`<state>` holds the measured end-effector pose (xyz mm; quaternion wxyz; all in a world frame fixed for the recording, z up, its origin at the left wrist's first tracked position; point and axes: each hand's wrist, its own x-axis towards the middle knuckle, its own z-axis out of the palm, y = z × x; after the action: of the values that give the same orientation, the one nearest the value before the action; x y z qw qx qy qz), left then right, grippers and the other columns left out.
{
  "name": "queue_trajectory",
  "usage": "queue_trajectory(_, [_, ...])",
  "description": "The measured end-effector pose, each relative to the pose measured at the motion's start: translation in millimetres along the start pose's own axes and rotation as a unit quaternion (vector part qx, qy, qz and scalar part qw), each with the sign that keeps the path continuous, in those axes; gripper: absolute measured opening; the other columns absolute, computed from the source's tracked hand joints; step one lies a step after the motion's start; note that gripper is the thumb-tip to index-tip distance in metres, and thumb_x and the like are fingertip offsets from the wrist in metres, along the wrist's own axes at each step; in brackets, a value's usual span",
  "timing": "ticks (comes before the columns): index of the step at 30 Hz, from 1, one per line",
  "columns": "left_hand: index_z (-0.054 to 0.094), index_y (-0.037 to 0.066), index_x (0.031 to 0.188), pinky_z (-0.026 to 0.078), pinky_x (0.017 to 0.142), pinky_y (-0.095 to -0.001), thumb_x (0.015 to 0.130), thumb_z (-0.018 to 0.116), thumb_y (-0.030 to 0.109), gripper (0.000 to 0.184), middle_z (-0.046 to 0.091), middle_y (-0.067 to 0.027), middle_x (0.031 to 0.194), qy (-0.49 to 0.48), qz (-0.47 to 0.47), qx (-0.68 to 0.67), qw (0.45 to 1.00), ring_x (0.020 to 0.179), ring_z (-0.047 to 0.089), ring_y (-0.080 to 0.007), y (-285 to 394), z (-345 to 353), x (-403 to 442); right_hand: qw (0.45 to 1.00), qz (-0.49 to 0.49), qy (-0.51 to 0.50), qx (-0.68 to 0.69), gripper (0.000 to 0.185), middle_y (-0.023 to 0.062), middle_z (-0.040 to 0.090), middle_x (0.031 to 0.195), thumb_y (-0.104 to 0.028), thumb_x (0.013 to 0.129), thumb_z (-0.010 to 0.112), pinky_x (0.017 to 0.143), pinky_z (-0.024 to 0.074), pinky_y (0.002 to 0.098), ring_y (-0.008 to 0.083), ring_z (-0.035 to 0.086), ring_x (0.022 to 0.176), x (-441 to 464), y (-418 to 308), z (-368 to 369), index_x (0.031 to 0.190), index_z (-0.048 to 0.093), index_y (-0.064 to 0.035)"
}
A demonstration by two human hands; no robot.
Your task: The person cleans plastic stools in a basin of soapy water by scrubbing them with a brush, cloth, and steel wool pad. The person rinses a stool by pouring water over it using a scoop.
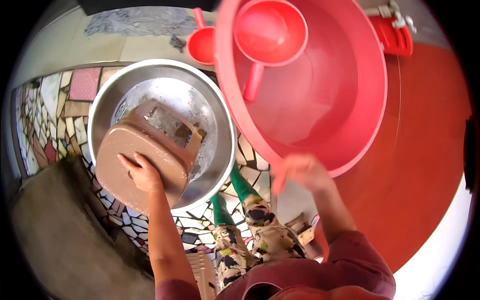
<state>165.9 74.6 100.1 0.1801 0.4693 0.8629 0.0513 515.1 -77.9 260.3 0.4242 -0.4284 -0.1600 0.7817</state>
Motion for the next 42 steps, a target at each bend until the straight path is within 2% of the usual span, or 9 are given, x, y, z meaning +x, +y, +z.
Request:
queue_trajectory(5, [0.026, 0.027, 0.150, 0.046, 0.088, -0.0515, 0.089, 0.046, 0.049, 0.068, 0.061, -0.0261, 0.114, 0.014, -0.021, -0.024, 0.999, 0.099, 0.060, -0.0457, -1, -13, 7, 0.903, -0.015, 0.414, -0.113, 0.073, 0.0178, 0.051, 0.134, -0.045, 0.094, 0.056, 0.088, 0.0468, 0.0321, 0.0223, 0.056, 0.116, 108, -33, -72, 0.144, 0.031, 0.0016])
queue_trajectory(8, [0.023, 0.029, 0.150, 0.049, 0.082, -0.0512, 0.089, 0.046, 0.050, 0.069, 0.064, -0.0239, 0.103, 0.005, -0.035, -0.003, 0.999, 0.091, 0.062, -0.0430, -6, -18, 13, 0.899, 0.048, 0.431, -0.064, 0.081, 0.0166, 0.046, 0.140, -0.055, 0.090, 0.058, 0.088, 0.0449, 0.0334, 0.0229, 0.054, 0.115, 160, -31, -95, 0.144, 0.032, -0.0001])
queue_trajectory(14, [0.023, 0.032, 0.149, 0.049, 0.082, -0.0518, 0.090, 0.045, 0.053, 0.067, 0.064, -0.0250, 0.105, -0.013, -0.043, -0.017, 0.999, 0.090, 0.064, -0.0442, -18, -17, 18, 0.951, -0.085, 0.286, 0.080, 0.054, 0.0017, 0.055, 0.074, -0.057, 0.088, 0.059, 0.063, 0.0461, 0.0302, 0.0160, 0.054, 0.065, 170, -23, -94, 0.110, 0.058, -0.0076])
queue_trajectory(22, [0.023, 0.031, 0.150, 0.051, 0.081, -0.0476, 0.089, 0.047, 0.058, 0.071, 0.066, -0.0243, 0.102, -0.041, -0.050, -0.009, 0.998, 0.091, 0.065, -0.0404, -20, -26, 24, 0.942, 0.063, 0.318, -0.091, 0.030, 0.0021, 0.056, 0.074, -0.034, 0.092, 0.062, 0.056, 0.0502, 0.0277, 0.0128, 0.056, 0.061, 32, -30, -74, 0.100, 0.057, -0.0055])
queue_trajectory(28, [0.026, -0.003, 0.147, 0.020, 0.114, -0.0310, 0.094, 0.060, 0.022, 0.068, 0.029, -0.0190, 0.152, 0.014, 0.089, -0.364, 0.927, 0.141, 0.028, -0.0250, -75, -82, 17, 0.750, 0.099, 0.501, -0.420, 0.029, 0.0082, 0.064, 0.080, -0.029, 0.091, 0.063, 0.056, 0.0524, 0.0297, 0.0175, 0.062, 0.062, -52, 26, -129, 0.102, 0.058, -0.0025])
queue_trajectory(34, [0.036, 0.001, 0.145, 0.034, 0.106, -0.0305, 0.103, 0.042, 0.027, 0.050, 0.039, -0.0107, 0.148, 0.118, 0.054, -0.336, 0.933, 0.126, 0.045, -0.0177, -156, -283, -27, 0.621, 0.094, 0.498, -0.599, 0.039, 0.0244, 0.066, 0.093, -0.030, 0.087, 0.066, 0.083, 0.0497, 0.0427, 0.0350, 0.065, 0.086, -66, 39, -157, 0.105, 0.056, 0.0032])
queue_trajectory(37, [0.040, 0.004, 0.143, 0.043, 0.098, -0.0317, 0.103, 0.036, 0.034, 0.050, 0.050, -0.0070, 0.136, 0.090, -0.022, -0.427, 0.900, 0.116, 0.053, -0.0195, -230, -357, -69, 0.529, 0.092, 0.480, -0.694, 0.036, 0.0175, 0.066, 0.080, -0.031, 0.087, 0.067, 0.068, 0.0536, 0.0410, 0.0289, 0.065, 0.073, -46, 46, -148, 0.101, 0.057, 0.0011])
queue_trajectory(40, [0.040, 0.005, 0.143, 0.047, 0.093, -0.0314, 0.104, 0.035, 0.036, 0.050, 0.052, -0.0066, 0.132, 0.156, -0.048, -0.416, 0.894, 0.111, 0.056, -0.0179, -256, -402, -115, 0.802, 0.185, 0.468, -0.321, 0.031, 0.0084, 0.059, 0.066, -0.030, 0.087, 0.068, 0.051, 0.0518, 0.0348, 0.0200, 0.060, 0.058, -18, 35, -127, 0.095, 0.057, -0.0030])
queue_trajectory(42, [0.038, 0.006, 0.145, 0.043, 0.098, -0.0311, 0.104, 0.036, 0.036, 0.051, 0.050, -0.0075, 0.134, 0.207, -0.092, -0.414, 0.882, 0.114, 0.054, -0.0182, -265, -415, -135, 0.849, 0.154, 0.459, -0.212, 0.023, 0.0007, 0.050, 0.059, -0.028, 0.088, 0.067, 0.040, 0.0442, 0.0257, 0.0119, 0.051, 0.047, -14, 37, -114, 0.092, 0.057, -0.0080])
